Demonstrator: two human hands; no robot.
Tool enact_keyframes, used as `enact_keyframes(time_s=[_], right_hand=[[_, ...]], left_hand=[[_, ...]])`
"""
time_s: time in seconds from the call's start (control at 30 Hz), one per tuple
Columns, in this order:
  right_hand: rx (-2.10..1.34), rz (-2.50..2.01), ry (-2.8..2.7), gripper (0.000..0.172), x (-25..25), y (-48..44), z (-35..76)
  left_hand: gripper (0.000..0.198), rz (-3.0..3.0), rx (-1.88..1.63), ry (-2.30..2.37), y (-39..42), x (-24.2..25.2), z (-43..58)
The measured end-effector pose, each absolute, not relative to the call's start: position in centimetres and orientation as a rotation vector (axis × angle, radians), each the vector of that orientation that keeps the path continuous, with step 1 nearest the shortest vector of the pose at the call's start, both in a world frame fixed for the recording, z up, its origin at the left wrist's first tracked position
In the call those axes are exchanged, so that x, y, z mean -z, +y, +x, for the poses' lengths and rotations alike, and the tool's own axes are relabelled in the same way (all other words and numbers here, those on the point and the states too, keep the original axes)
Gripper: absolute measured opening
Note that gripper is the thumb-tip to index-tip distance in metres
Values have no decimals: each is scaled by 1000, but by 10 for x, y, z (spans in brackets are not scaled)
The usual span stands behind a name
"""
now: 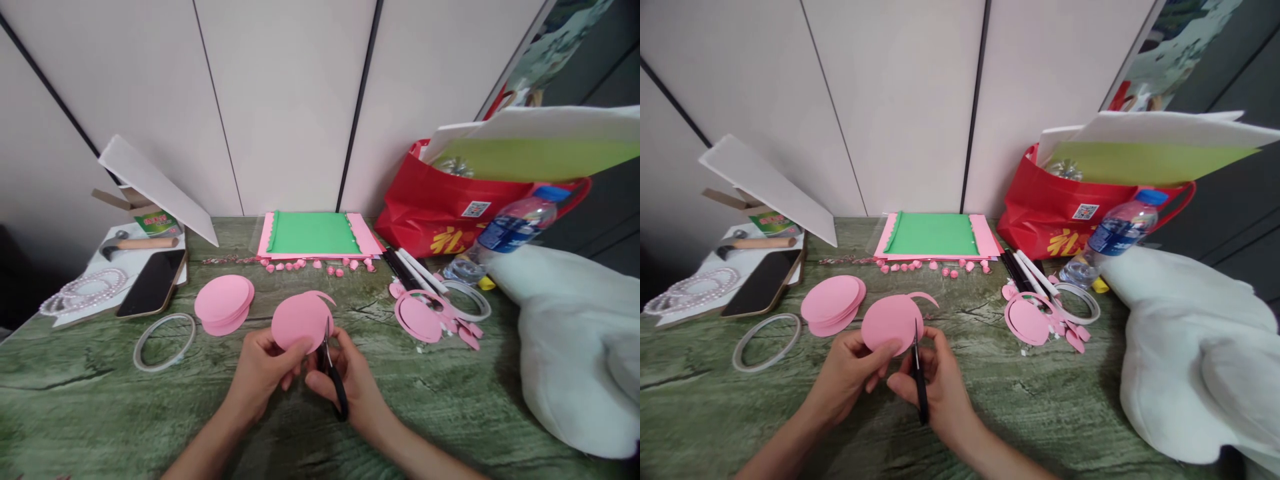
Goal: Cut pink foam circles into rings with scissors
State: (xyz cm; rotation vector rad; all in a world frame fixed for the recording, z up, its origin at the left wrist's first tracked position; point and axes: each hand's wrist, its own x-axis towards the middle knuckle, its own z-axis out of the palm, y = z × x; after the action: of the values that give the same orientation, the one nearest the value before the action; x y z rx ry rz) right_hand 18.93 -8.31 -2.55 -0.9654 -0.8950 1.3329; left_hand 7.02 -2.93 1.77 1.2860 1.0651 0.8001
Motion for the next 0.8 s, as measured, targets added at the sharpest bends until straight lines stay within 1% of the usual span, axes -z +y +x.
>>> enact_keyframes(time_s=[0.43, 0.8], right_hand=[[-1341, -1003, -897, 56, 27, -83, 190], [-1384, -1034, -844, 62, 21, -83, 189]], left_hand=[[31, 1298, -819, 1086, -29, -17, 70], [27, 1278, -841, 1059, -28, -15, 69]])
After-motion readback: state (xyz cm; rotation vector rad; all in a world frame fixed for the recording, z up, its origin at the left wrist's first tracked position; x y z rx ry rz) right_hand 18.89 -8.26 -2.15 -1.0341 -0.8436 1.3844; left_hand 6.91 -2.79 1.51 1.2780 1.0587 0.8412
